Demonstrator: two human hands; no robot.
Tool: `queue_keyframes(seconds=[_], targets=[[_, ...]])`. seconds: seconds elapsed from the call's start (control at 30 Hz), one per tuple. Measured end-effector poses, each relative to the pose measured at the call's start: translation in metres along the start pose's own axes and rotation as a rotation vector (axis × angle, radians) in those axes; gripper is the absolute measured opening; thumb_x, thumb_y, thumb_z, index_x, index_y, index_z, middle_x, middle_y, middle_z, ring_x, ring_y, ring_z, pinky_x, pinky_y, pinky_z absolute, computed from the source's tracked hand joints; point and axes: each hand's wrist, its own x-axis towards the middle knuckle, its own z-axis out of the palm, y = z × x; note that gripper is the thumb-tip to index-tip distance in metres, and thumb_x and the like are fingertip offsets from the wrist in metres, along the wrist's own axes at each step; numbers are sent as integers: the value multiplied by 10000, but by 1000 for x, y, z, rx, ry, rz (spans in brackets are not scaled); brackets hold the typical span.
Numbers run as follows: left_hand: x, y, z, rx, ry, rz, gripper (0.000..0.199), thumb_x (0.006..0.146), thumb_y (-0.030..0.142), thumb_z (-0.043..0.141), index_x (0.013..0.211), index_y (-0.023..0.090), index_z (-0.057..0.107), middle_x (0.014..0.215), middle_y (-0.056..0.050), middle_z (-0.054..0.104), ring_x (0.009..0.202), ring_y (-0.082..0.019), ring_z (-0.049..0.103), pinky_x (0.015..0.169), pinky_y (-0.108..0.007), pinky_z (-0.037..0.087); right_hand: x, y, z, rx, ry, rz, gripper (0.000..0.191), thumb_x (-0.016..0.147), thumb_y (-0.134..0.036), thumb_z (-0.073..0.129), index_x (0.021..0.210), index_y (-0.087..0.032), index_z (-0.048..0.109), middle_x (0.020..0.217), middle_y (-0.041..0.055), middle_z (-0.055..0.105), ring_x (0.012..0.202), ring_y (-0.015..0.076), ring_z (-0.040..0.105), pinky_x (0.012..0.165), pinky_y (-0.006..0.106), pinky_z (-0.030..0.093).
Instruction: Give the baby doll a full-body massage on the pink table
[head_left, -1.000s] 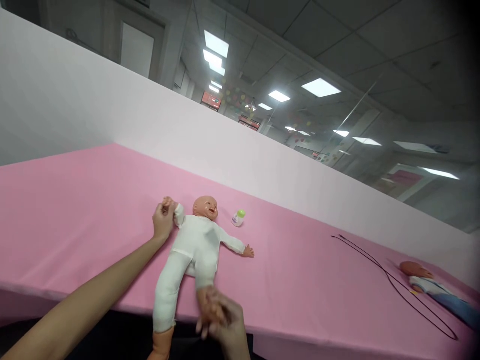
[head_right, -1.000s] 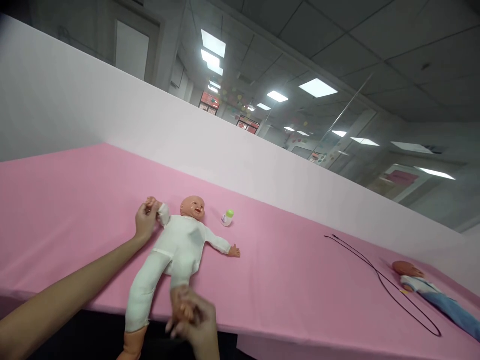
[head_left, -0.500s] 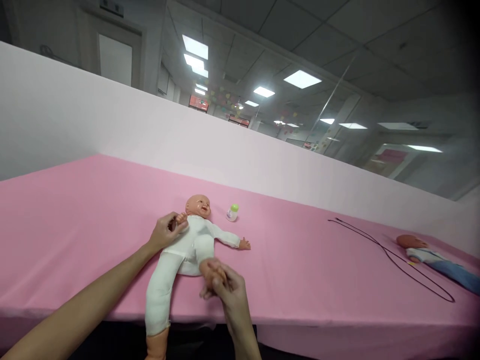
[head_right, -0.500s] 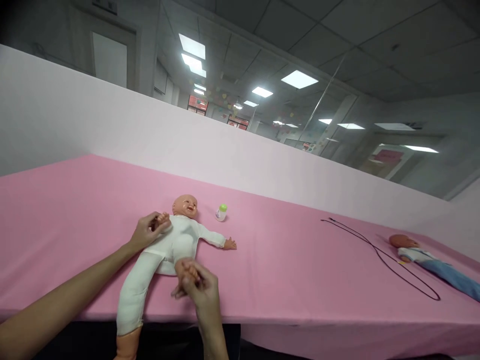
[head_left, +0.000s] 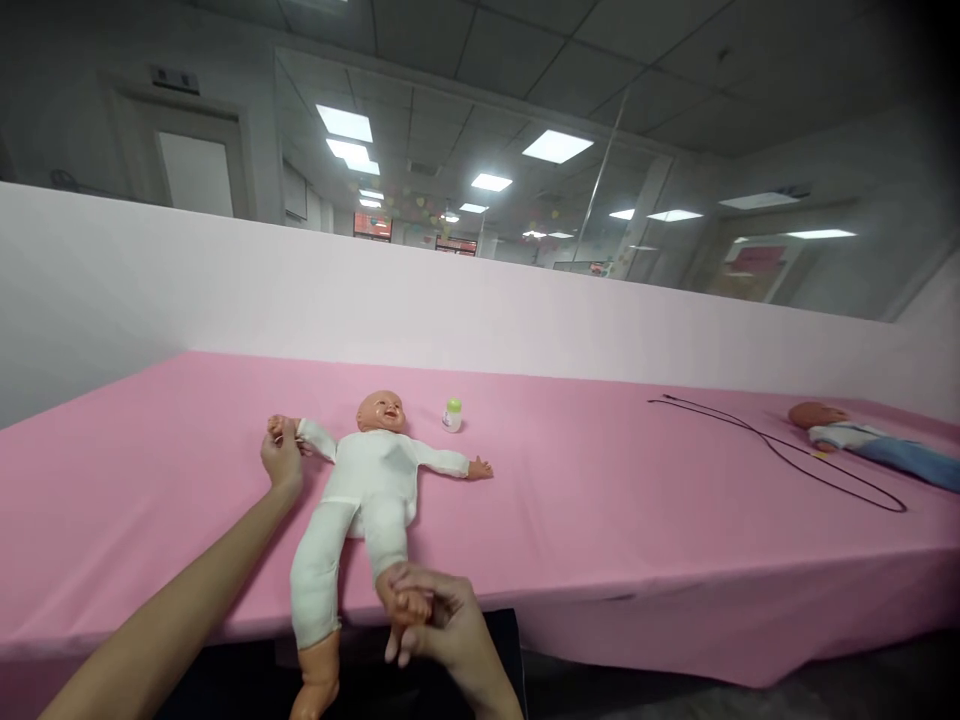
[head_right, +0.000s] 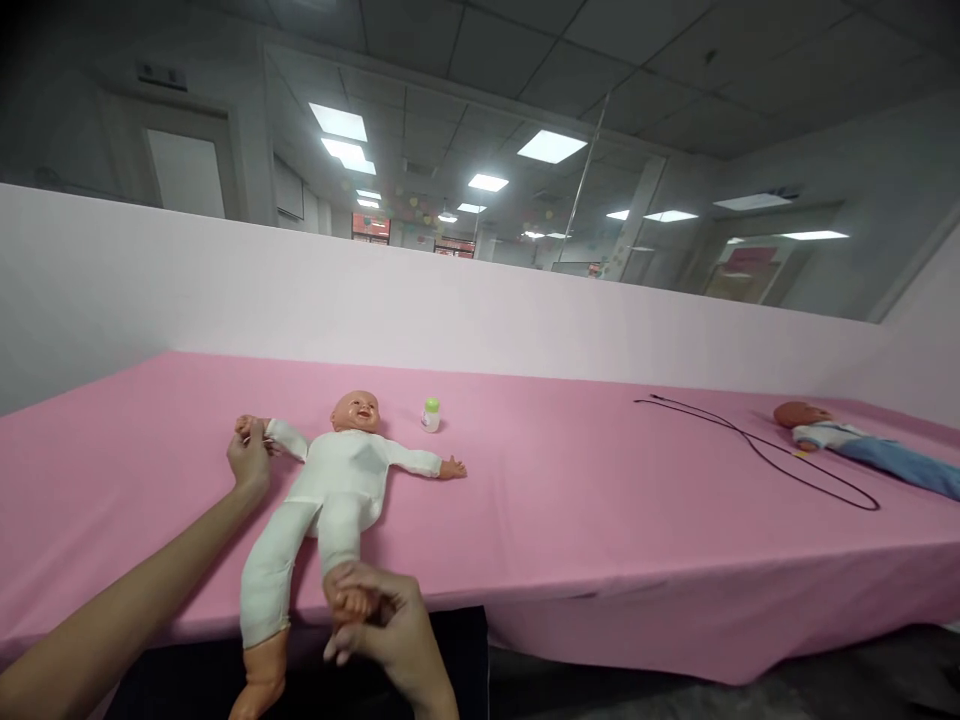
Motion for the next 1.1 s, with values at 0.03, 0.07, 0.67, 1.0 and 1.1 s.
queue_keyframes(seconds=[0.03,0.07,0.67,1.0,1.1], targets=[[5,0,-2,0,43,-27,363,857,554,641,851,195,590,715,19,586,554,-119,543,513,-225,451,-10,2,3,-19,-43,23,433,614,-307,980,999,-207,809,1118,72,727,773,196,733,513,209,555],[6,1,-3,2,65,-33,362,857,551,643,848,192,590,716,19,585,558,-116,544,516,-223,453,-17,3,6,-43,-71,41,413,611,-280,979,983,-206,815,1102,67,723,855,212,729,530,193,554],[-46,24,5,135,-706,381,339,770,497,793,771,186,658,707,-3,626,607,-130,554,557,-226,451,74,-15,-2,27,285,-103,622,664,-494,935,1115,-105,757,710,10,704,593,148,696,618,273,608],[16,5,1,-102,-51,-194,479,775,662,676,750,215,507,594,63,497,454,-88,411,435,-217,338,-29,16,0,-22,-9,15,428,592,-278,984,974,-186,816,1116,74,728,637,159,733,441,173,522],[11,14,2,-131,-105,-177,491,748,656,729,748,208,528,571,80,444,442,-73,348,427,-215,297,-6,4,2,-22,53,-43,486,683,-391,940,1089,-166,795,963,78,758,607,172,728,487,219,557]])
